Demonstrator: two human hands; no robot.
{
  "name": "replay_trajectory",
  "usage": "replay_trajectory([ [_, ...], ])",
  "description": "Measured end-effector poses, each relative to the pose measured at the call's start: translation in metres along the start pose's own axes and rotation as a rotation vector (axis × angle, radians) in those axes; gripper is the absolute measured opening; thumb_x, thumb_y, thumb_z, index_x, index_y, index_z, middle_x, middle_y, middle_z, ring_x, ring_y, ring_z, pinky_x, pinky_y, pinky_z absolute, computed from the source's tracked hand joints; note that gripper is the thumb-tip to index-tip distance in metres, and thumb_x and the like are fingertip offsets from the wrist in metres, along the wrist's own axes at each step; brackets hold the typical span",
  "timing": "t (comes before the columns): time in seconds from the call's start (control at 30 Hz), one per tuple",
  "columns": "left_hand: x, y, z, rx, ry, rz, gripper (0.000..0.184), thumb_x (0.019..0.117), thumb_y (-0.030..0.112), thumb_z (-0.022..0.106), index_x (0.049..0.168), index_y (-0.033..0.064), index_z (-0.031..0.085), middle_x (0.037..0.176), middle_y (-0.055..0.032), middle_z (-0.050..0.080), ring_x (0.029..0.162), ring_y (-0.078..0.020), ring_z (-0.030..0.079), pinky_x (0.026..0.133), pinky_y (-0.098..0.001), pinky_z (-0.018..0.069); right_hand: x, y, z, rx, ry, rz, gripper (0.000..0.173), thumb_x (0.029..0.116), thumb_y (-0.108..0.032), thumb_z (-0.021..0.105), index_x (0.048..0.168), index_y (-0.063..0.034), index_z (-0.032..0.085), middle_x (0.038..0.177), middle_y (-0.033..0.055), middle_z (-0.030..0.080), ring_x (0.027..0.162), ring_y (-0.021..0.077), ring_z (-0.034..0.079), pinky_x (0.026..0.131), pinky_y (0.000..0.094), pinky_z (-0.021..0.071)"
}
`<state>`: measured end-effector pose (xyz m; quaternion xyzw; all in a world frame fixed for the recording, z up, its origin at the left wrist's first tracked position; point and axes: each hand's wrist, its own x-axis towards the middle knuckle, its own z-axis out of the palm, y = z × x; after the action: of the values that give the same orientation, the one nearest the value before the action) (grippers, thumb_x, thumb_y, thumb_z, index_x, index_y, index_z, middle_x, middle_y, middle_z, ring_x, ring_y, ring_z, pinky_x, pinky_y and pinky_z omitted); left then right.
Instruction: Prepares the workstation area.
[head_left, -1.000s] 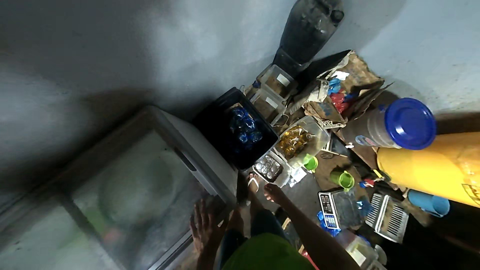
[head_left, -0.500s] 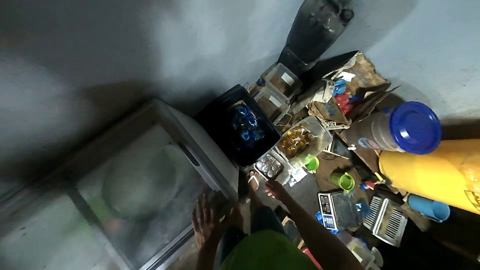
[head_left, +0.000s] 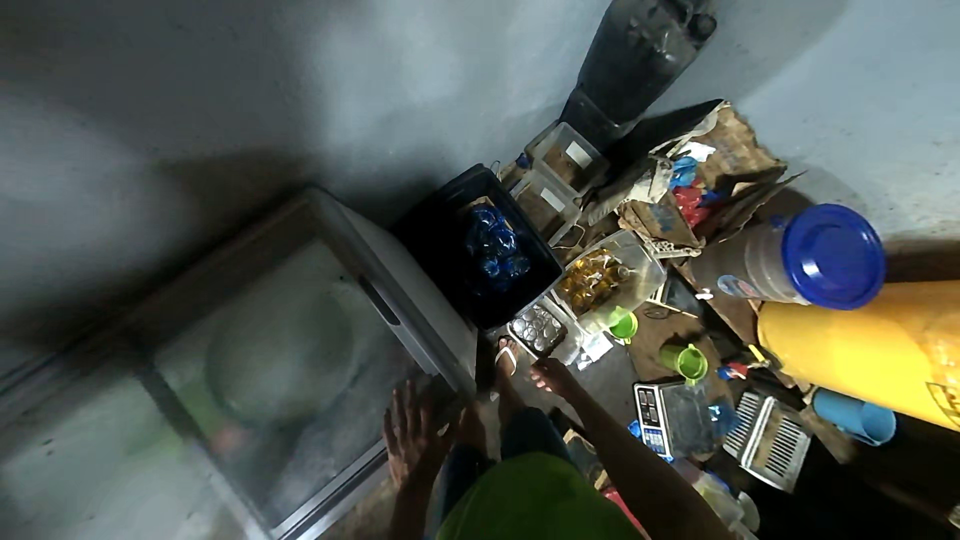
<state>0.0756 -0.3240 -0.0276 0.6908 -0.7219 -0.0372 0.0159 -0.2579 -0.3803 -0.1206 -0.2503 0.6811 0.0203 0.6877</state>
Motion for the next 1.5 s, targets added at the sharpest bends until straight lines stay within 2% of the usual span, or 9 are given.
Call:
replay_trajectory([
  [0.27,-0.002,0.001,-0.002,-0.001,0.017,0.006,0.091,0.0832,0.082,0.054,0.147,0.0171,0.056,0.158,-0.0150,0.045,0.148,-0.0384,0.038,0.118,-0.0615,0.0301,-0.011,-0.003,0.002,-0.016,0.001,0.002,0.039,0.1087,-0.031,0.050,0.128,0.0002,0.063,0.121,0.0189,0.069,0.103,0.0285,0.070,0.091,0.0464,0.0566],
  [0.33,-0.003,0.001,-0.005,-0.006,-0.012,0.008,0.092,0.0838,0.079,0.057,0.149,0.0143,0.054,0.159,-0.0170,0.043,0.149,-0.0388,0.037,0.118,-0.0621,0.0295,-0.010,0.001,0.004,-0.028,-0.005,-0.012,0.041,0.1088,-0.032,0.049,0.130,0.0009,0.063,0.122,0.0195,0.069,0.105,0.0292,0.070,0.093,0.0472,0.0564],
  [0.47,-0.001,0.001,-0.005,-0.005,-0.033,0.002,0.091,0.0819,0.077,0.060,0.148,0.0147,0.055,0.159,-0.0180,0.043,0.149,-0.0397,0.037,0.118,-0.0622,0.0294,-0.007,0.001,0.005,-0.051,-0.008,-0.015,0.042,0.1084,-0.033,0.050,0.128,0.0010,0.064,0.121,0.0195,0.069,0.104,0.0292,0.071,0.093,0.0474,0.0563],
  [0.57,0.001,0.002,-0.004,-0.026,-0.024,0.006,0.089,0.0816,0.076,0.062,0.146,0.0142,0.056,0.159,-0.0176,0.043,0.149,-0.0405,0.037,0.118,-0.0625,0.0294,-0.004,0.001,0.003,-0.054,-0.007,-0.007,0.041,0.1079,-0.033,0.050,0.128,0.0005,0.064,0.120,0.0191,0.070,0.103,0.0286,0.071,0.093,0.0470,0.0560],
  [0.7,0.003,0.003,-0.006,-0.024,-0.058,-0.008,0.090,0.0825,0.076,0.060,0.149,0.0156,0.053,0.162,-0.0162,0.039,0.151,-0.0394,0.033,0.119,-0.0611,0.0278,0.000,0.001,0.000,-0.050,-0.024,-0.049,0.039,0.1085,-0.030,0.050,0.131,-0.0004,0.062,0.121,0.0184,0.069,0.103,0.0277,0.071,0.092,0.0459,0.0568],
  [0.97,0.005,0.005,-0.005,-0.001,-0.032,-0.006,0.090,0.0833,0.076,0.059,0.151,0.0169,0.051,0.161,-0.0151,0.041,0.150,-0.0379,0.034,0.118,-0.0615,0.0288,0.000,-0.001,-0.002,-0.058,-0.032,-0.077,0.035,0.1083,-0.025,0.051,0.130,0.0005,0.062,0.118,0.0181,0.069,0.098,0.0251,0.071,0.088,0.0426,0.0577],
  [1.33,0.004,0.004,-0.001,-0.012,-0.003,0.004,0.091,0.0842,0.079,0.055,0.149,0.0158,0.054,0.159,-0.0169,0.044,0.148,-0.0395,0.037,0.117,-0.0616,0.0308,-0.001,-0.012,0.002,-0.058,-0.037,-0.043,0.039,0.1087,-0.029,0.050,0.134,-0.0003,0.060,0.122,0.0198,0.069,0.103,0.0291,0.070,0.091,0.0463,0.0563],
  [1.5,0.003,0.003,0.000,-0.013,-0.024,-0.007,0.092,0.0829,0.080,0.055,0.150,0.0175,0.052,0.160,-0.0162,0.042,0.149,-0.0393,0.036,0.118,-0.0619,0.0296,-0.003,-0.019,-0.003,-0.076,-0.035,-0.047,0.039,0.1089,-0.029,0.049,0.134,-0.0011,0.060,0.121,0.0194,0.068,0.102,0.0285,0.070,0.090,0.0461,0.0566],
])
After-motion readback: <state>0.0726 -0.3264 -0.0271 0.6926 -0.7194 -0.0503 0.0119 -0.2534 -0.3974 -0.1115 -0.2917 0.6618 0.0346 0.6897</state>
